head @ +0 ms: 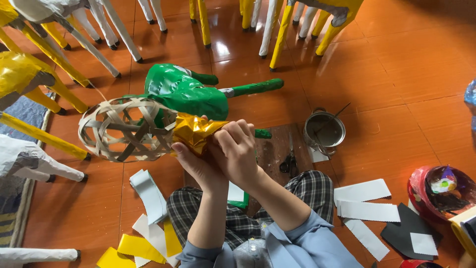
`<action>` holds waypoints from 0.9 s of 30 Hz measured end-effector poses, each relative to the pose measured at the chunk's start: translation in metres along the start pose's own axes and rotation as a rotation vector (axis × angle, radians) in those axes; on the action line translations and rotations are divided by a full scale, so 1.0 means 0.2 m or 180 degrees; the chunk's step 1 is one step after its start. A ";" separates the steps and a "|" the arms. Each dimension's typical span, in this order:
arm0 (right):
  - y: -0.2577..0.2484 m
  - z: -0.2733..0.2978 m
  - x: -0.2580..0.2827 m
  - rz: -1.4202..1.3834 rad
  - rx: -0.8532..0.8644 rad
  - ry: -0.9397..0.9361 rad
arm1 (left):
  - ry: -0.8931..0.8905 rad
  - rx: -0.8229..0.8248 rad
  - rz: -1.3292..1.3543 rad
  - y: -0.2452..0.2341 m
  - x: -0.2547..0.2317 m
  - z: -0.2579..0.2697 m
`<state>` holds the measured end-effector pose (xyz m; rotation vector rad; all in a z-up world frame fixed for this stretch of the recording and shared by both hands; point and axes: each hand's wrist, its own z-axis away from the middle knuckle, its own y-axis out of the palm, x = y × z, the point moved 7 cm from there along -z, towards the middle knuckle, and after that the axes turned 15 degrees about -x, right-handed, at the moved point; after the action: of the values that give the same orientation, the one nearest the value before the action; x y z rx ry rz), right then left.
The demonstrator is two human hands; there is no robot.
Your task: Decorate a woven animal sculpture by applying colored paper strips and foil
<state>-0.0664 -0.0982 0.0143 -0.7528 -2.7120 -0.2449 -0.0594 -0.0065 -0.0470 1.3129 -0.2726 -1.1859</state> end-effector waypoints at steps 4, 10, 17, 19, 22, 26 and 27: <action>-0.08 -0.04 0.09 -0.0302 0.0181 0.0416 | 0.0018 -0.0127 -0.0268 0.05 -0.01 0.03; -0.01 0.12 0.01 -0.3190 0.1669 0.3286 | 0.0027 -0.0015 0.0066 0.06 0.01 -0.01; 0.03 0.13 -0.13 -0.3836 0.1108 0.3640 | 0.0518 -0.0046 -0.0288 0.20 -0.08 0.09; 0.03 0.07 -0.09 -0.3514 0.1291 0.3209 | 0.0595 -0.0046 -0.0461 0.16 -0.06 0.04; 0.09 0.10 -0.10 -0.4325 0.1168 0.3542 | 0.0627 -0.0189 -0.0505 0.07 -0.03 -0.04; 0.08 0.13 -0.13 -0.4947 0.1108 0.3668 | 0.0611 -0.0142 -0.0631 0.13 -0.07 -0.07; 0.06 0.14 -0.14 -0.4417 0.1256 0.3331 | 0.0556 -0.0079 -0.0556 0.15 -0.09 -0.08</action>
<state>-0.0451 -0.0951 -0.0201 1.1359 -1.6695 -0.2541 -0.0407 0.0117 -0.0196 1.4308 -0.0166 -1.2068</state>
